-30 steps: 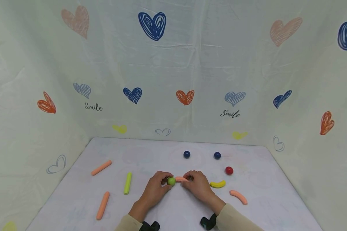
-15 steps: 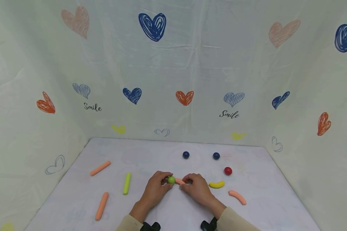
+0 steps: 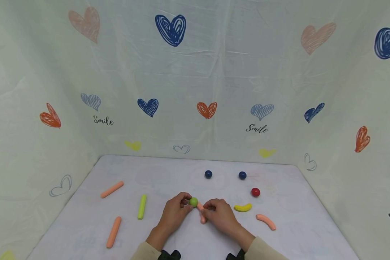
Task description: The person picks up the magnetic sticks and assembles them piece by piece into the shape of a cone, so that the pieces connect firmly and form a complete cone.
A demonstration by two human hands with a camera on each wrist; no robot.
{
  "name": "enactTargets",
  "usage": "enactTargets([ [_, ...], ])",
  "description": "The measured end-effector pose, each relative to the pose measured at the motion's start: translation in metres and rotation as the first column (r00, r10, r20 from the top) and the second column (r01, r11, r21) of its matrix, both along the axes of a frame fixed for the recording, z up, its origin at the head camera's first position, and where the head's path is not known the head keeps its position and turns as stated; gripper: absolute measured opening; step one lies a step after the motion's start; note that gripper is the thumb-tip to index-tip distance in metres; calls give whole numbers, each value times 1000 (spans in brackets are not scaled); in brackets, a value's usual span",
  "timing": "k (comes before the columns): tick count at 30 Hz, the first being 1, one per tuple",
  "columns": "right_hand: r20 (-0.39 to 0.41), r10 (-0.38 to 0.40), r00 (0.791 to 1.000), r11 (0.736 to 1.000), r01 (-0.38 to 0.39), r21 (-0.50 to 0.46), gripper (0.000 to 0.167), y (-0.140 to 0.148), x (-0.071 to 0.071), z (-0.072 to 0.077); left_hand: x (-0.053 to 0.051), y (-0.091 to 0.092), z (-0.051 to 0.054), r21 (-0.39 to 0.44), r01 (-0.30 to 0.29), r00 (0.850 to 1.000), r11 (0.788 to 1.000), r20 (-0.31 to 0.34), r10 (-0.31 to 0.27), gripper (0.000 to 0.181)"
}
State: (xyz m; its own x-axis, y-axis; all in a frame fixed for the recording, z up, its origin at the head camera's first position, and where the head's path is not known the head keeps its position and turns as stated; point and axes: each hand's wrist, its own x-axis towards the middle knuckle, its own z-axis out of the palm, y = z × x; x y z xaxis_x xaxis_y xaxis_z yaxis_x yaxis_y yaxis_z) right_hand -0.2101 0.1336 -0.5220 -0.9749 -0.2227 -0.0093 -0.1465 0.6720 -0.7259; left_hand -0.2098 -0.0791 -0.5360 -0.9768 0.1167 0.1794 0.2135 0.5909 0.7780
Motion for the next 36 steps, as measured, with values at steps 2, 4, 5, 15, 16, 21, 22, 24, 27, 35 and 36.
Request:
enactTargets([
  [2,2,9,1000,1000,-9,-2,20,0,2,0,0,1,0,0,-3,1000,1000,-7,3,28],
  [4,-3,20,1000,1000,-20,-2,20,-1,4,0,0,2,0,-3,-4,1000,1000,-13,4,28],
  [5,-7,25,1000,1000,-25,-4,19,-1,5,-1,1,2,0,-2,-1,1000,1000,-19,1,29],
  [15,-39,55,998,998,-55,-2,16,-1,12,-2,7,4,3,-37,57,998,998,34,-56,38],
  [16,-35,54,998,999,-54,-6,15,0,12,-1,8,4,3,-25,61,997,998,49,-59,40],
  [21,-13,24,1000,999,-24,-32,14,2,8,5,16,7,6,12,65,992,998,108,-66,55],
  [22,-12,22,1000,999,-23,-37,15,3,6,6,17,7,6,6,68,992,998,105,-68,58],
  [24,-17,36,999,998,-37,-52,21,3,3,7,20,8,6,-25,77,993,997,94,-74,62],
  [27,-18,98,995,993,-99,-65,35,3,-3,8,22,9,5,-73,96,993,993,70,-91,62],
  [35,2,250,968,968,-249,-43,50,4,-12,5,21,1,6,-92,167,984,982,77,-160,47],
  [36,-1,250,968,968,-250,-37,48,5,-12,5,21,-2,6,-88,174,983,981,76,-168,44],
])
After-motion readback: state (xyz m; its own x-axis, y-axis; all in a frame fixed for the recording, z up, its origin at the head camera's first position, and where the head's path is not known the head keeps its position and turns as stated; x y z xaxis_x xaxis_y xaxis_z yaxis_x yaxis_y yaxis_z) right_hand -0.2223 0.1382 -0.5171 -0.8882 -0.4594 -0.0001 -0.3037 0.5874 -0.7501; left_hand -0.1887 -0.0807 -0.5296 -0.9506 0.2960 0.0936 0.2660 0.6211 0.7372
